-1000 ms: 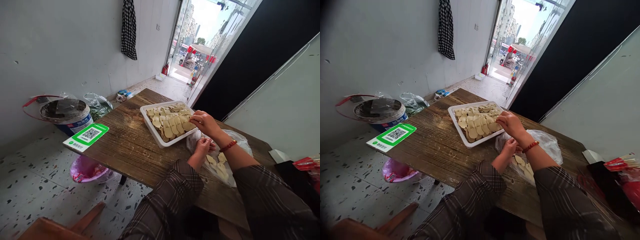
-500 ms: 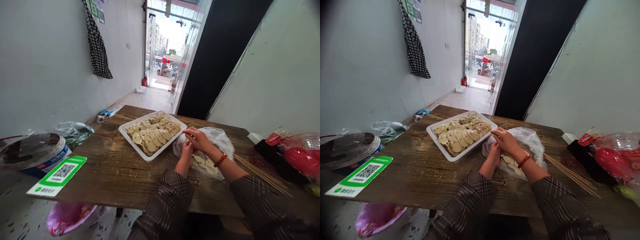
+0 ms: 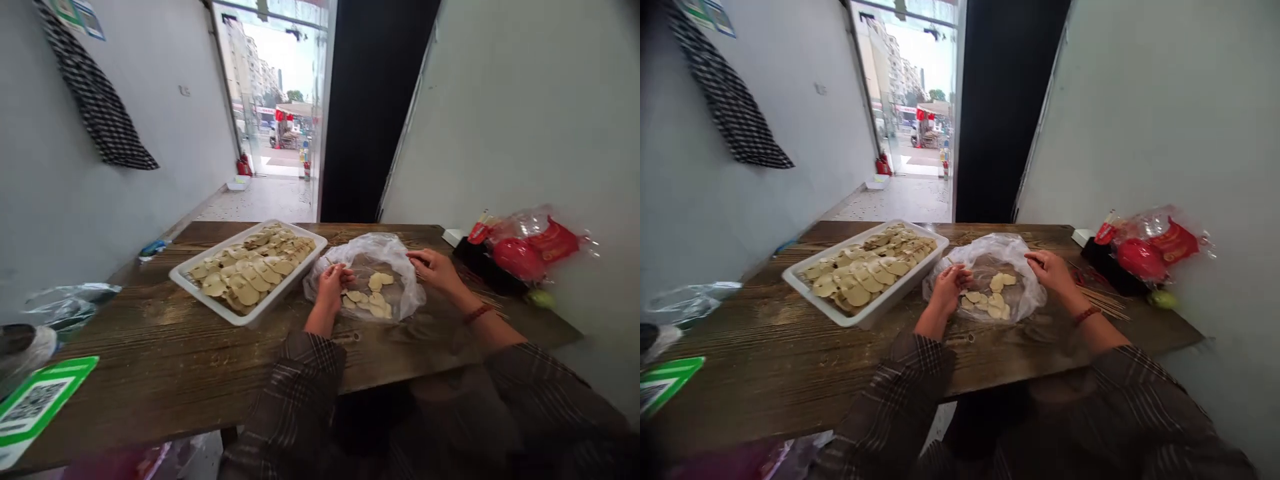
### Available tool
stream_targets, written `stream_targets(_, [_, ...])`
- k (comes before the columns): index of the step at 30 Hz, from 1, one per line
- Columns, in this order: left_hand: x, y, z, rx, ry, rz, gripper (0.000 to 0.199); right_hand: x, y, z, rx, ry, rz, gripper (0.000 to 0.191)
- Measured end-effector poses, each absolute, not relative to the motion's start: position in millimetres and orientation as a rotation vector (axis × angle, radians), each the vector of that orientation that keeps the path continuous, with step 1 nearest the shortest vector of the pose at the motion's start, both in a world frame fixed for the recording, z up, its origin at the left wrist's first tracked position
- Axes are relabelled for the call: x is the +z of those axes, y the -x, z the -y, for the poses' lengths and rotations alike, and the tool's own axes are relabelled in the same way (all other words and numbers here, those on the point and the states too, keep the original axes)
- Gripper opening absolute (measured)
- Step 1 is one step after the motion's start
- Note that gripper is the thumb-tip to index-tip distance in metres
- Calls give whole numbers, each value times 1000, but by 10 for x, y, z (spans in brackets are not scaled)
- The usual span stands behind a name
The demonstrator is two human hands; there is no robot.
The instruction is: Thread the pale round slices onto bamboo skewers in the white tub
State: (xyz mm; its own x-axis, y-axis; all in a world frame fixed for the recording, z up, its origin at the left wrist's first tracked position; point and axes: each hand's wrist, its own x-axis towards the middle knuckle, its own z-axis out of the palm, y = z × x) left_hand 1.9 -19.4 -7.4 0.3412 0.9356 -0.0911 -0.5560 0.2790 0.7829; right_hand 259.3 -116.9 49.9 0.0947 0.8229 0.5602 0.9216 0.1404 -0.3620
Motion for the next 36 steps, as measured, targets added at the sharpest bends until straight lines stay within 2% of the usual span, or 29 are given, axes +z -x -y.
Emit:
stream_targets(6, [-31,-26,141,1067,-800,-683,10,339,-3349,1589,-152,1962,1456,36])
stream_targets(12, [-42,-41,134,1051,-927,-730,14,4,-3819,1893,-117,2086,1359,33])
stream_targets(23, [-107,6,223,1035,-1014,-734,51,-407,-3638,1626,-89,2246,1595,23])
stream_targets(36, [-185,-20,208,1025,-970,-692,46,-304,-3563,1518,-88,2473,1836,15])
